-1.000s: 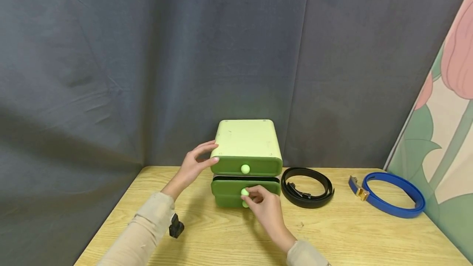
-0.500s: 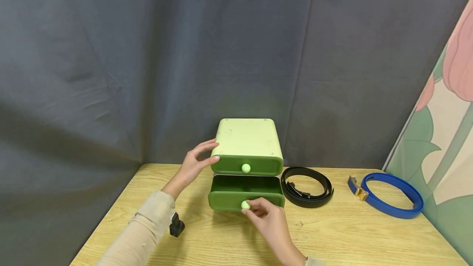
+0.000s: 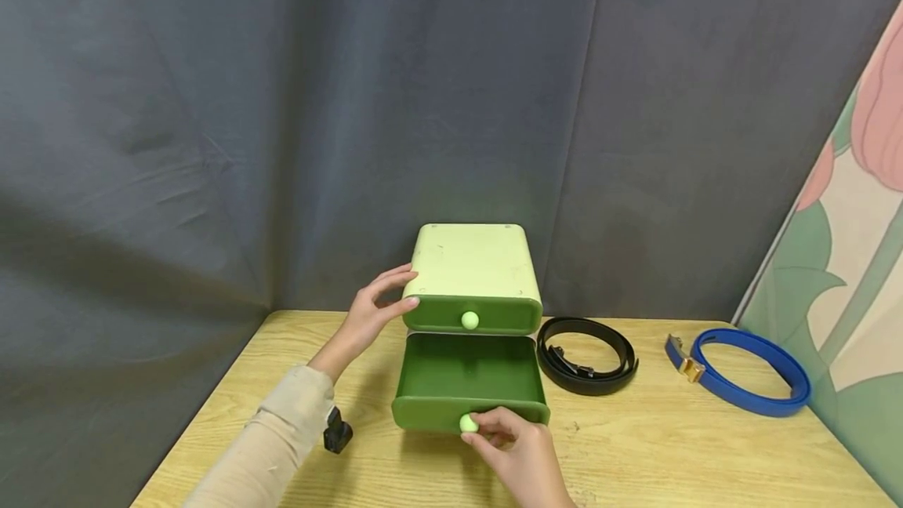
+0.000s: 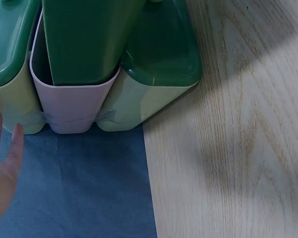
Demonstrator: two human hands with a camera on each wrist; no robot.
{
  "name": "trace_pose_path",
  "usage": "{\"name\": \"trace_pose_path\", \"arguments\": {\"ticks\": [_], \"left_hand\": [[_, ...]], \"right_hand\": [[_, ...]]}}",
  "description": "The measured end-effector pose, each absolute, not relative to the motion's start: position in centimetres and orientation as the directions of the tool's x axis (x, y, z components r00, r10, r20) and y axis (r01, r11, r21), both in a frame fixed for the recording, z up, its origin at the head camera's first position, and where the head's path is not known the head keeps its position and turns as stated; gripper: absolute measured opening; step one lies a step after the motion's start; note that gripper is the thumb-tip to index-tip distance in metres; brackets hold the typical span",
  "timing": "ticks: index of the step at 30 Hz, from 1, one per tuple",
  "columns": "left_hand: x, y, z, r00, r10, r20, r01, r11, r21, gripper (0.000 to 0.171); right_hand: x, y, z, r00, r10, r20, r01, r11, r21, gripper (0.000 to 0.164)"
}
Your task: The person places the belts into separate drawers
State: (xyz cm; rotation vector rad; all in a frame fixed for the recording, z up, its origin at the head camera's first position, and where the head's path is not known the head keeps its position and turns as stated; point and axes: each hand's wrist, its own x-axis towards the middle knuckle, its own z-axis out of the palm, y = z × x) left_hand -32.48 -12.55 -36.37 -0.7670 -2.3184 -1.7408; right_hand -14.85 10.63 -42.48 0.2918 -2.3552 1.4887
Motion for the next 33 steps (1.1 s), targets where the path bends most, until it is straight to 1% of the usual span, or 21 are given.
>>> {"name": "trace_pose_path", "arguments": {"ticks": [4,8,12,17,24,33], "left_hand": [[-32.5,-12.5,-36.3,-0.858,0.313,0.407,0.479,0.202,0.854,0.045],[-32.4,-12.5,-36.3,-0.856,0.316,0.409,0.481,0.200,0.853,0.045],[-32.4,-12.5,-36.2,-0.854,0.312,0.416,0.485,0.191,0.853,0.045],[-32.4,-12.4,-36.3,-0.855,0.308,0.417,0.482,0.177,0.858,0.044],[-32.3,-12.4,-36.4,-0.851,0.311,0.423,0.488,0.171,0.856,0.045],[-32.4,-12.5,-36.6,-0.850,0.307,0.429,0.492,0.169,0.854,0.044]], "right_hand": [[-14.3,10.7,-42.6,-0.923,0.000,0.386,-0.345,0.448,-0.825,0.013],[-13.8,10.7,-42.5,-0.922,-0.013,0.387,-0.356,0.427,-0.832,0.013],[-13.7,10.7,-42.8,-0.908,-0.021,0.418,-0.388,0.417,-0.822,0.013],[-13.5,10.8,-43.5,-0.891,-0.035,0.453,-0.417,0.457,-0.786,0.014],[-13.1,11.2,-43.7,-0.917,-0.062,0.395,-0.373,0.485,-0.791,0.016],[-13.1,11.4,-43.7,-0.925,-0.084,0.371,-0.361,0.502,-0.786,0.015]]}}
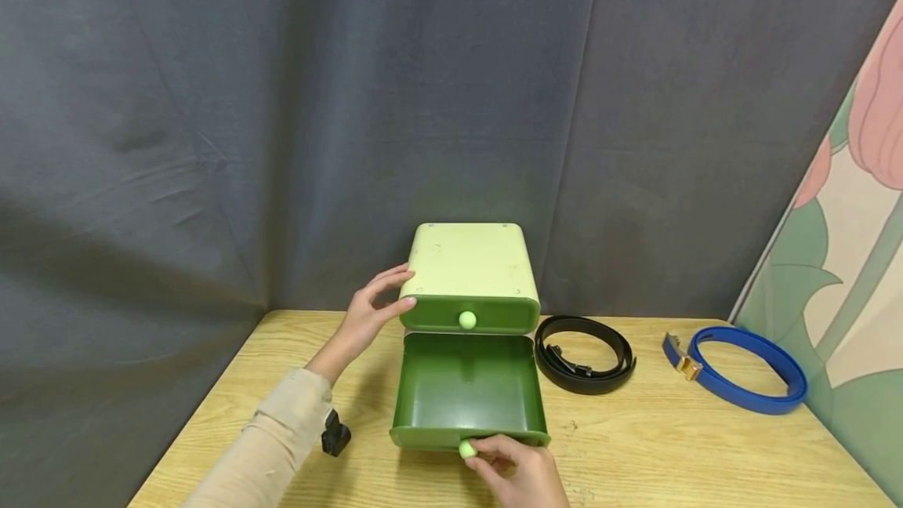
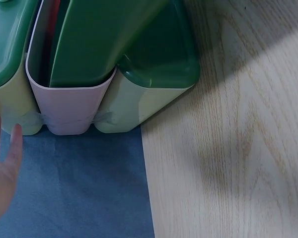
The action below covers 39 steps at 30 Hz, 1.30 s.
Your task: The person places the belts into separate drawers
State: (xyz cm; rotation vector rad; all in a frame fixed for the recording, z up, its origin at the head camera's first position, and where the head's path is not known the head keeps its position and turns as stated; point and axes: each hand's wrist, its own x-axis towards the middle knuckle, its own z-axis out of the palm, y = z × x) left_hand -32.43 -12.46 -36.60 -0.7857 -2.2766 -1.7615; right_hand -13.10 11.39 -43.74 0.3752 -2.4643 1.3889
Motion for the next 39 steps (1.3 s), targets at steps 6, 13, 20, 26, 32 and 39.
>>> {"name": "trace_pose_path", "arguments": {"ticks": [6,13,20,26,32,39], "left_hand": [[-32.5,-12.5,-36.7,-0.847,0.305,0.436,0.496,0.157,0.854,0.044],[-32.5,-12.5,-36.9,-0.848,0.303,0.434,0.493,0.151,0.857,0.044],[-32.0,-12.3,-36.2,-0.855,0.315,0.413,0.479,0.171,0.861,0.045],[-32.0,-12.4,-35.8,-0.856,0.325,0.401,0.469,0.163,0.868,0.046],[-32.5,-12.5,-36.6,-0.852,0.314,0.420,0.483,0.159,0.861,0.044],[-32.3,-12.4,-36.8,-0.852,0.312,0.420,0.481,0.151,0.863,0.043]], "right_hand": [[-12.9,11.7,-43.6,-0.934,-0.091,0.347,-0.344,0.500,-0.795,0.015],[-12.2,12.9,-42.4,-0.952,-0.085,0.295,-0.302,0.431,-0.850,0.015],[-11.5,14.4,-41.2,-0.928,-0.006,0.372,-0.339,0.428,-0.838,0.011],[-11.8,16.1,-40.2,-0.907,0.100,0.409,-0.315,0.484,-0.816,0.018],[-12.6,18.5,-39.8,-0.871,0.104,0.481,-0.347,0.563,-0.750,0.024],[-13.8,20.9,-39.7,-0.848,0.041,0.528,-0.386,0.635,-0.669,0.026]]}}
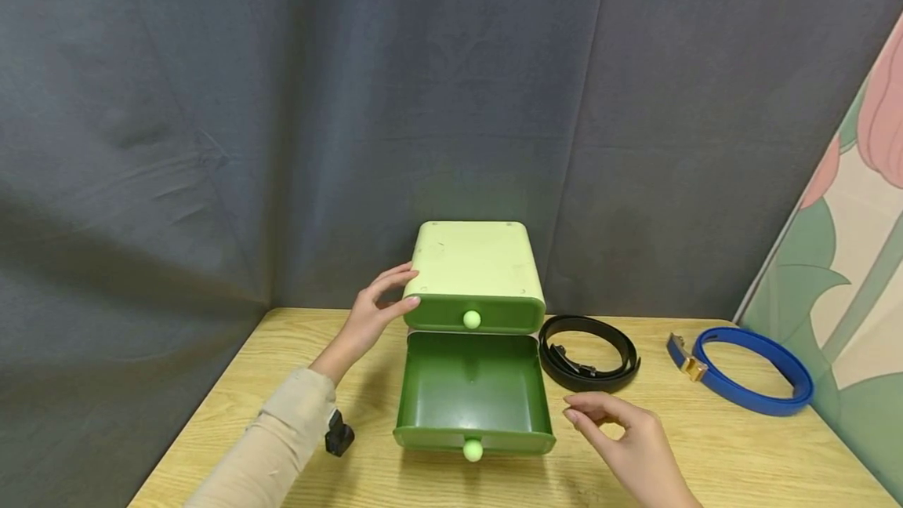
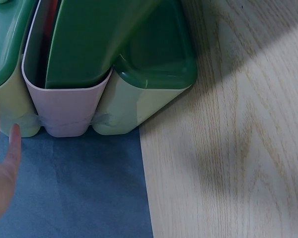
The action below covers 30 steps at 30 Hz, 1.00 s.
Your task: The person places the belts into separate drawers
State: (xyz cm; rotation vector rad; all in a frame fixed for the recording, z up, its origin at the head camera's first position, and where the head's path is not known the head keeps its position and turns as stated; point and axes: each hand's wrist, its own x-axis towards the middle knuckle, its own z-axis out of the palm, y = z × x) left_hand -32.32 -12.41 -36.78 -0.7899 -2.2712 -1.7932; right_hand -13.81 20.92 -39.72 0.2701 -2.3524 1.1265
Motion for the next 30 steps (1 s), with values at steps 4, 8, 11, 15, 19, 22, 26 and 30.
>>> {"name": "trace_pose_path", "arguments": {"ticks": [4,8,11,15,19,22,26,30], "left_hand": [[-32.3,-12.4,-36.8,-0.854,0.311,0.418,0.479,0.155,0.864,0.043],[-32.3,-12.4,-36.8,-0.853,0.310,0.420,0.481,0.153,0.863,0.043],[-32.3,-12.4,-36.7,-0.851,0.311,0.423,0.483,0.151,0.862,0.043],[-32.3,-12.4,-36.7,-0.850,0.310,0.426,0.487,0.151,0.860,0.043],[-32.3,-12.4,-36.6,-0.853,0.304,0.424,0.484,0.158,0.861,0.043],[-32.3,-12.4,-36.5,-0.856,0.304,0.419,0.478,0.156,0.864,0.044],[-32.2,-12.3,-36.5,-0.857,0.307,0.414,0.473,0.150,0.868,0.045],[-32.3,-12.4,-36.6,-0.857,0.307,0.414,0.473,0.151,0.868,0.045]], "right_hand": [[-14.8,22.1,-39.9,-0.847,-0.011,0.531,-0.419,0.629,-0.655,0.026],[-16.0,23.2,-40.5,-0.841,-0.048,0.539,-0.450,0.617,-0.646,0.028],[-16.9,23.7,-41.0,-0.829,-0.070,0.555,-0.472,0.618,-0.628,0.029],[-18.1,24.3,-41.5,-0.816,-0.099,0.570,-0.490,0.642,-0.590,0.030],[-19.4,24.7,-42.0,-0.813,-0.117,0.571,-0.482,0.685,-0.546,0.029],[-20.5,25.0,-42.6,-0.805,-0.111,0.583,-0.467,0.725,-0.507,0.028],[-21.9,25.5,-43.6,-0.801,-0.091,0.592,-0.440,0.760,-0.478,0.028],[-23.3,26.1,-44.6,-0.814,-0.093,0.573,-0.430,0.760,-0.487,0.032]]}}
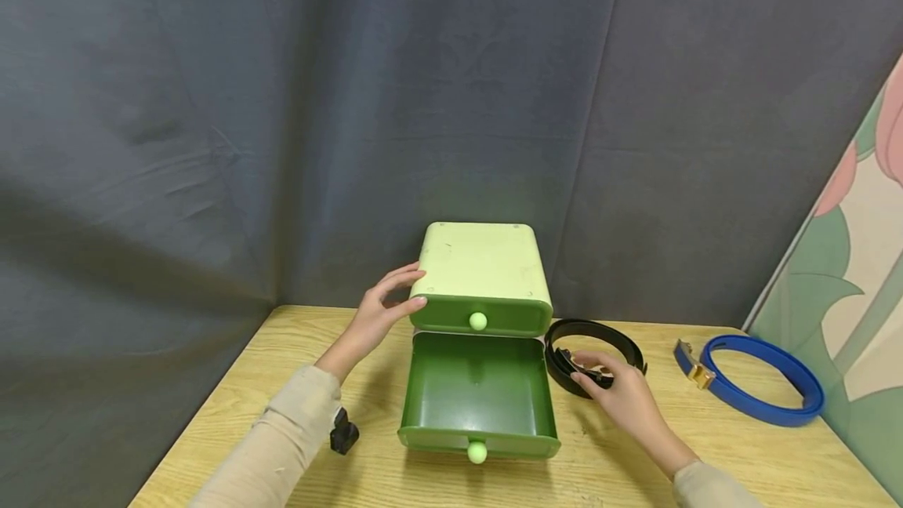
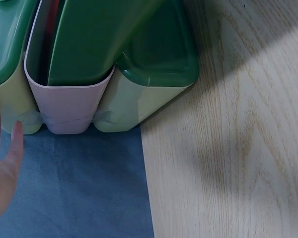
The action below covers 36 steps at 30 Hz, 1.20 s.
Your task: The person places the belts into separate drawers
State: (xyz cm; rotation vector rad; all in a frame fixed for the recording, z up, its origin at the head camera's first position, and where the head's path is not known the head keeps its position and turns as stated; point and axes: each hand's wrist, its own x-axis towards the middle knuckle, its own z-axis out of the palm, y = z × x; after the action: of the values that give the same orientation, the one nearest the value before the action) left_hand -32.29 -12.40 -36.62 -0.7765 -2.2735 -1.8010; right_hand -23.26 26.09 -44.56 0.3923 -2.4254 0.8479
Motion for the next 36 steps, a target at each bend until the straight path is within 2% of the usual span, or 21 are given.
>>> {"name": "trace_pose_path", "arguments": {"ticks": [13,21,30,36], "left_hand": [[-32.4,-12.3,-36.9,-0.859,0.310,0.407,0.461,0.127,0.878,0.047],[-32.4,-12.5,-37.0,-0.860,0.311,0.405,0.462,0.134,0.877,0.044],[-32.3,-12.4,-36.9,-0.854,0.319,0.411,0.472,0.140,0.870,0.044],[-32.3,-12.4,-36.9,-0.851,0.316,0.419,0.477,0.135,0.868,0.045]], "right_hand": [[-25.6,28.2,-46.5,-0.927,-0.104,0.361,-0.305,0.770,-0.561,0.052],[-26.1,28.3,-47.2,-0.950,-0.123,0.288,-0.269,0.790,-0.551,0.063],[-26.0,28.3,-47.3,-0.960,-0.117,0.253,-0.239,0.813,-0.531,0.041],[-26.0,28.2,-47.0,-0.968,-0.107,0.225,-0.216,0.810,-0.545,0.035]]}}
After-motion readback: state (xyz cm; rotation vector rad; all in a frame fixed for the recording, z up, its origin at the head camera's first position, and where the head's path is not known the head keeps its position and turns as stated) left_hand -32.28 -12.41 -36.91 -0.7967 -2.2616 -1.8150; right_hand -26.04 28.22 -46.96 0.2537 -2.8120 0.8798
